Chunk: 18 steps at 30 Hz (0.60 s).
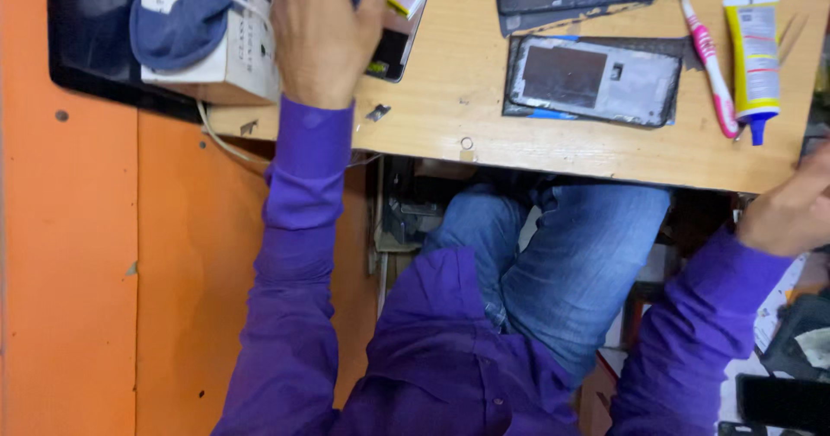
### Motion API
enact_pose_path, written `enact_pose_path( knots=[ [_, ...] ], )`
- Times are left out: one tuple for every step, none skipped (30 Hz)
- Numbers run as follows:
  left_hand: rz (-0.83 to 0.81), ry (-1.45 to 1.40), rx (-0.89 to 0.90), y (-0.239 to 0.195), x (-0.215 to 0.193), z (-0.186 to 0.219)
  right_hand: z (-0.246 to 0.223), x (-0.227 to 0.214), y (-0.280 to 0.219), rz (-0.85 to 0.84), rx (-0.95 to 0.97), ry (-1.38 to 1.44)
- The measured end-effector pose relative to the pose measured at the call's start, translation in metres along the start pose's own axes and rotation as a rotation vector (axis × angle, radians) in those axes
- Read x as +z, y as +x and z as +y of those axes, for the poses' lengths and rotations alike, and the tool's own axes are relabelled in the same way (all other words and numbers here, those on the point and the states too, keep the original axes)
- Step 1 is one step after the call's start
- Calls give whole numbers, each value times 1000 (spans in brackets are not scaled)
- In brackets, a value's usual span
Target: The person applies adhesive around the perimeter of a smartphone chassis, then installs a new screen assembly and a battery into the chassis. The person handles the screen, battery, and chassis, and uses a tube of adhesive and a small tool during the process.
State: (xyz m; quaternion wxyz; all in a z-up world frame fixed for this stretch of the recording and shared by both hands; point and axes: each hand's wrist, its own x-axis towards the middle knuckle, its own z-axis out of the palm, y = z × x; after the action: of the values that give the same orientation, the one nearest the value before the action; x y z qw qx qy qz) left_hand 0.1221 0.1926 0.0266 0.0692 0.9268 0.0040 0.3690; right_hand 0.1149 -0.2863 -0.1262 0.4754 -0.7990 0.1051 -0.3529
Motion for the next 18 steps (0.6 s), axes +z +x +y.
enact_pose_path(
  knots=[
    [-69, 47, -74, -1, 9, -15, -10, -5, -8, 65, -1, 31],
    [-145, 95, -149, -3, 16, -27, -19, -11, -18, 87, -18, 74],
    [-221, 143, -223, -4, 22, -37, -27, -15, -30, 99, -39, 127],
    [-242, 147, -241, -6, 27, -42, -33, -19, -42, 92, -57, 170],
    [-263, 151, -260, -8, 31, -46, -36, -23, -51, 85, -75, 214],
    [-284, 153, -277, -8, 35, -48, -39, -27, -59, 80, -94, 258],
    [-268, 155, -271, -8, 37, -49, -40, -31, -66, 53, -96, 264],
    [-253, 159, -265, -7, 37, -51, -40, -35, -74, 25, -97, 272],
    [-238, 162, -259, -7, 38, -51, -40, -39, -82, 6, -86, 262],
    [-243, 157, -252, -7, 38, -50, -39, -44, -89, -15, -76, 253],
    [-249, 151, -245, -7, 38, -50, -38, -49, -97, -26, -54, 227],
    [-252, 147, -243, -8, 37, -48, -38, -55, -101, -37, -39, 205],
    [-275, 137, -255, -6, 37, -47, -37, -61, -106, -48, -25, 182],
    [-296, 134, -271, -6, 34, -46, -36, -66, -110, -59, -16, 166],
    [-317, 131, -288, -4, 31, -45, -33, -71, -113, -62, -18, 151],
    [-347, 115, -286, -4, 26, -46, -31, -73, -117, -72, -19, 143],
    [-378, 100, -284, -2, 22, -46, -29, -78, -118, -73, -30, 135],
    [-407, 86, -283, -1, 18, -46, -27, -80, -120, -75, -41, 130]
  ],
)
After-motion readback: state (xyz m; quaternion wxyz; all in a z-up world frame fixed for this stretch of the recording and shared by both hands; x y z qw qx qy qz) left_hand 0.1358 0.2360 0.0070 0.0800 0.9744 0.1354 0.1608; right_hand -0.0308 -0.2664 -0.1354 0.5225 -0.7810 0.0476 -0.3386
